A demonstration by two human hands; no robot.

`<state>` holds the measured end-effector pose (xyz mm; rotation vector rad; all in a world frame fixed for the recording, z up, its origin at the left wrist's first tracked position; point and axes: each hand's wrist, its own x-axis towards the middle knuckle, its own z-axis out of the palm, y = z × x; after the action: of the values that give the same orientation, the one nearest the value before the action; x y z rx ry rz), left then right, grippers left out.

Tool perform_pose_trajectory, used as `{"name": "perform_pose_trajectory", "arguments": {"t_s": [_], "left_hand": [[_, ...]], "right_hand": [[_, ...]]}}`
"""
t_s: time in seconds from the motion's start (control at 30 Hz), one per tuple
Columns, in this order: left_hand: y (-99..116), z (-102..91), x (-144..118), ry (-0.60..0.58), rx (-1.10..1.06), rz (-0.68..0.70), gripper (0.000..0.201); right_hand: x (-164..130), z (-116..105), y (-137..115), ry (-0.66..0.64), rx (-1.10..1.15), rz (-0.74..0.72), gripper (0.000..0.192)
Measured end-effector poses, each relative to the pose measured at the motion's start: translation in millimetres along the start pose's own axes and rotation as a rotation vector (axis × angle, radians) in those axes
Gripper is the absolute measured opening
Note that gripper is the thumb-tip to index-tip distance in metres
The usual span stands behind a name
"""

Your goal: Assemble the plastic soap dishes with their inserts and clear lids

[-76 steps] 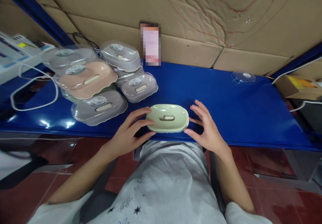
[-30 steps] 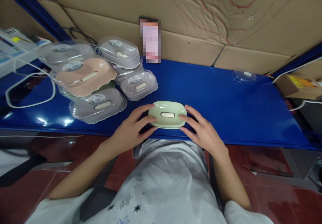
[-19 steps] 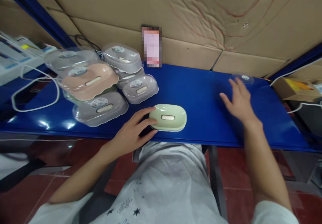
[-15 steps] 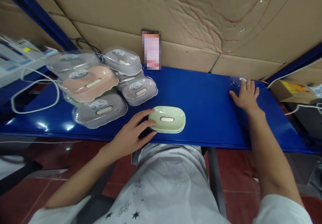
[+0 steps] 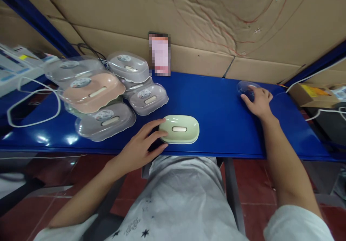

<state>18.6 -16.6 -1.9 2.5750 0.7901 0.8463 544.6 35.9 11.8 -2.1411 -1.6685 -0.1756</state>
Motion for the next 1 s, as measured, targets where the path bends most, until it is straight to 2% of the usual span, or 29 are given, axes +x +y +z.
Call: {"name": "perform_pose_trajectory", "arguments": {"t_s": [0.1,0.2,0.27,0.37,0.5,0.53,0.6,0.67,0.7,0.87,1.0], "left_hand": [[-0.2,-0.1,-0.8,-0.005,-0.011,-0.011,0.020],[-0.1,-0.2,-1.1,-0.011,-0.019,-0.011,0.021],[0.0,0.0,-1.3,-0.007,-0.021,-0.005,0.022],[-0.5,1.5,-2.0,0.010,-0.019,-0.003,0.021],[-1.6,4.7,-3.4,0.042,-0.026,-0.052,0.018],[-1.8,5.1,-3.7,0.041,-0.031,-0.076,0.018],[-2.3,5.2,-4.1,0.020,-0.046,-0.126,0.019],[-2.9,4.5,-4.5,0.004,-0.071,-0.166,0.028],[-3.3,3.9,-4.7,0.006,-0.089,-0.177,0.036],[-5.2,0.7,-4.1,-0.008,-0.162,-0.130,0.080],[-5.5,-1.8,-2.6,-0.044,-0.166,-0.107,0.086]], "right_hand": [[-14.2,-4.6,-15.4,0.007,0.026,-0.147,0.072],[-24.9,-7.9,-30.3,-0.127,0.098,-0.294,0.074],[-27.4,-9.4,-36.1,-0.227,0.157,-0.315,0.070],[-34.5,-13.5,-46.0,-0.299,0.210,-0.314,0.075],[-73.6,-20.6,-77.9,-0.454,0.279,-0.454,0.083],[-87.8,-21.4,-88.6,-0.435,0.284,-0.470,0.077],[-115.8,-22.0,-110.3,-0.297,0.294,-0.425,0.068],[-138.8,-21.9,-130.9,-0.164,0.348,-0.368,0.065],[-147.3,-22.0,-140.7,-0.146,0.387,-0.375,0.066],[-163.9,-20.3,-185.4,-0.271,0.463,-0.697,0.076],[-164.2,-9.9,-207.7,-0.248,0.433,-0.793,0.082]]}}
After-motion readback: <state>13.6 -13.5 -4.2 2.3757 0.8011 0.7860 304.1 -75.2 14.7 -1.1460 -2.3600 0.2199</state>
